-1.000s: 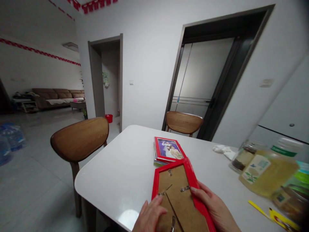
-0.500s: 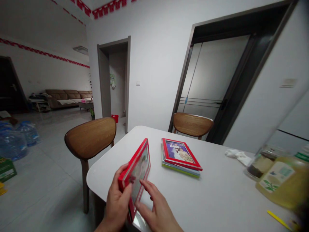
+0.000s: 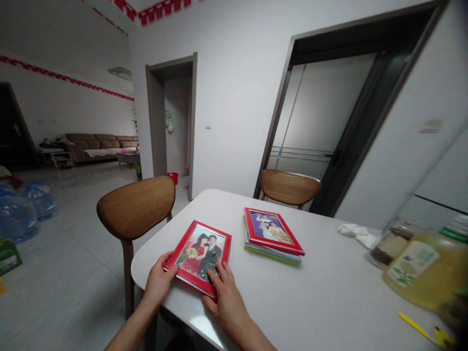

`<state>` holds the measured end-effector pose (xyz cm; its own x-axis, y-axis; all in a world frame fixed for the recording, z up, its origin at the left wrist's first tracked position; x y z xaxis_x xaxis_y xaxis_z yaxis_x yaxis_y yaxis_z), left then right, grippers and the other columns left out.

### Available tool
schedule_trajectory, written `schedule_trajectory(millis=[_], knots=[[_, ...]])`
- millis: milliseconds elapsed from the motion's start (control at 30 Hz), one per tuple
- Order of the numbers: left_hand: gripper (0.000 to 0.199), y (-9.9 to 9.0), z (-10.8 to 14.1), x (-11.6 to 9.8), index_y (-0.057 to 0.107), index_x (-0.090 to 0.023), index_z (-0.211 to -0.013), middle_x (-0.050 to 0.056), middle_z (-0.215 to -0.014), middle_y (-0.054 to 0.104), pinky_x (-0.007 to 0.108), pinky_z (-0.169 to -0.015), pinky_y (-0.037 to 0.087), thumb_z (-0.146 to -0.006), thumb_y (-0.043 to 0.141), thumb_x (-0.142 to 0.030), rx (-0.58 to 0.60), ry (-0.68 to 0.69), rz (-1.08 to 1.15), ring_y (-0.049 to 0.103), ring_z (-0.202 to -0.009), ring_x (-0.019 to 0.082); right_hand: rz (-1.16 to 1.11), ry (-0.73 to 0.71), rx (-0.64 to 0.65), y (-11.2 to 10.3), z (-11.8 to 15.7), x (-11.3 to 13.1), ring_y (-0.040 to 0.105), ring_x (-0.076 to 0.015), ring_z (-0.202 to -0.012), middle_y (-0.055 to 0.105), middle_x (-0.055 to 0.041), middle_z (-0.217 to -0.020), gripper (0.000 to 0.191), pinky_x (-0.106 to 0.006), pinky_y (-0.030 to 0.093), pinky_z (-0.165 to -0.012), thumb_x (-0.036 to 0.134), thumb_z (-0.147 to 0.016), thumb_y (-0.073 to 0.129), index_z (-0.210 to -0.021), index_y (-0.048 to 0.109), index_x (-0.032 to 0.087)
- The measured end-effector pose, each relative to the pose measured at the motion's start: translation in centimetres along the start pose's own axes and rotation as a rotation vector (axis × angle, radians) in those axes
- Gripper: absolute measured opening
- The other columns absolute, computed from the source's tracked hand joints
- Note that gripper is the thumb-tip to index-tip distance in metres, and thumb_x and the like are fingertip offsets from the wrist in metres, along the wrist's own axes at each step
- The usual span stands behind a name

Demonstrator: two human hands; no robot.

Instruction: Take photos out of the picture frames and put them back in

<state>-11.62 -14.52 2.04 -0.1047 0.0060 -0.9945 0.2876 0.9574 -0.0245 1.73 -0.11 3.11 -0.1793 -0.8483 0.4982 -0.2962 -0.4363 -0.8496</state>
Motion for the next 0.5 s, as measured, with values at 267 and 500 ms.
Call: schedule_trajectory(millis=[267,500], knots=[[0.043,1.6,2.5,-1.2,0.053,-0.014,-0.100,0.007,-0.090,0.065,0.035,-0.076,0.045,-0.062,0.063,-0.030,0.177,-0.198,0.187,0.059,-0.086,0.025,-0.149,-0.043,-0.089,-1.2,1.7,0.0,0.019,-0.0263,-0.124,0.033,-0.0133,-0.131,0.050,-0.042,0.022,-0.099,0.024,-0.064,0.053,-0.113,0.050,0.014],[0.057,6.0,10.5,-2.7,0.054,-0.021,-0.100,0.005,-0.094,0.064,0.042,-0.079,0.045,-0.050,0.072,-0.040,0.443,-0.348,0.445,0.056,-0.092,0.031,-0.323,0.090,-0.340,-3.4,10.2,-5.9,0.030,-0.0270,-0.120,0.025,-0.0071,-0.136,0.062,-0.036,0.034,-0.093,0.038,-0.055,0.063,-0.113,0.049,0.023]])
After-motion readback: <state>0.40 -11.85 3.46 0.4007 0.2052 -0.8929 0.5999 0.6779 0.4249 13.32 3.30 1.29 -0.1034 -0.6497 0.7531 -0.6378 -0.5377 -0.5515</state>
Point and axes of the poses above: each hand's wrist, its own z-axis away from the middle knuckle, its own y-axis out of the palm, x = y × z, the point moved 6 cm from there along -z, towards the middle knuckle
